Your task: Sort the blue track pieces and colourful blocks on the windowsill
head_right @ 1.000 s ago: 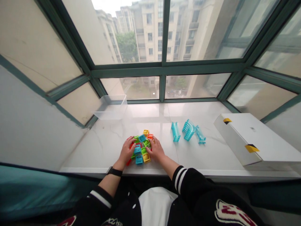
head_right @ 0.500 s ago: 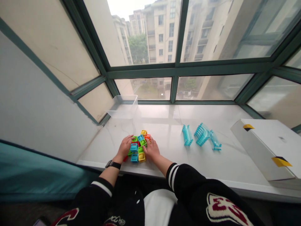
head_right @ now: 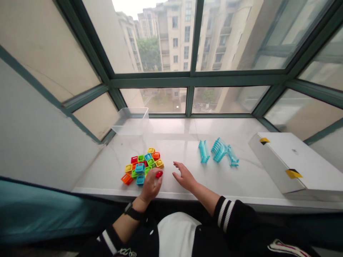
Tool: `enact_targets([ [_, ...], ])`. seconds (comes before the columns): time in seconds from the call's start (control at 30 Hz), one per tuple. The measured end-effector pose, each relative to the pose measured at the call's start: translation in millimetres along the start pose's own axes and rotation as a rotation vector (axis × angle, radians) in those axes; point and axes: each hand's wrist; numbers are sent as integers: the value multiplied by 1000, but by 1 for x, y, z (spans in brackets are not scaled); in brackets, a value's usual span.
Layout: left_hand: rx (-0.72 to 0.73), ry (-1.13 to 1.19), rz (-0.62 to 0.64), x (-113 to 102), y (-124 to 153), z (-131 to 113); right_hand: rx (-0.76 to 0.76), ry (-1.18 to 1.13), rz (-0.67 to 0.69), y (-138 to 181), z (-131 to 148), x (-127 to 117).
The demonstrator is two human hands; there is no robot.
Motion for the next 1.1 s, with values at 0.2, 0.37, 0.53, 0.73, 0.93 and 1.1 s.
enact_targets([
  [0.2, 125, 73, 244, 88, -12, -9, 65, 139, -268, 56, -21, -102],
  [0.37, 97, -37, 277, 112, -19, 3, 90, 341, -430, 35, -23, -151],
  [0.53, 93, -42, 287, 108, -18, 2, 346, 557, -418, -37, -22, -141],
  [0.73, 59, -39, 302, 106, -21, -5, 809, 643, -205, -82, -18, -130],
  [0.93, 37, -19, 315, 104, -23, -8, 844, 662, -125, -73, -17, -133],
  [1.1, 16, 11, 302, 104, -23, -7, 776, 658, -53, -39, 1, -109],
])
Point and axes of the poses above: each hand's wrist, its own y-axis away from the middle knuckle, its own x-axis out of the palm, z = x × y, and after that the axes turned 13 degrees about x, right-handed
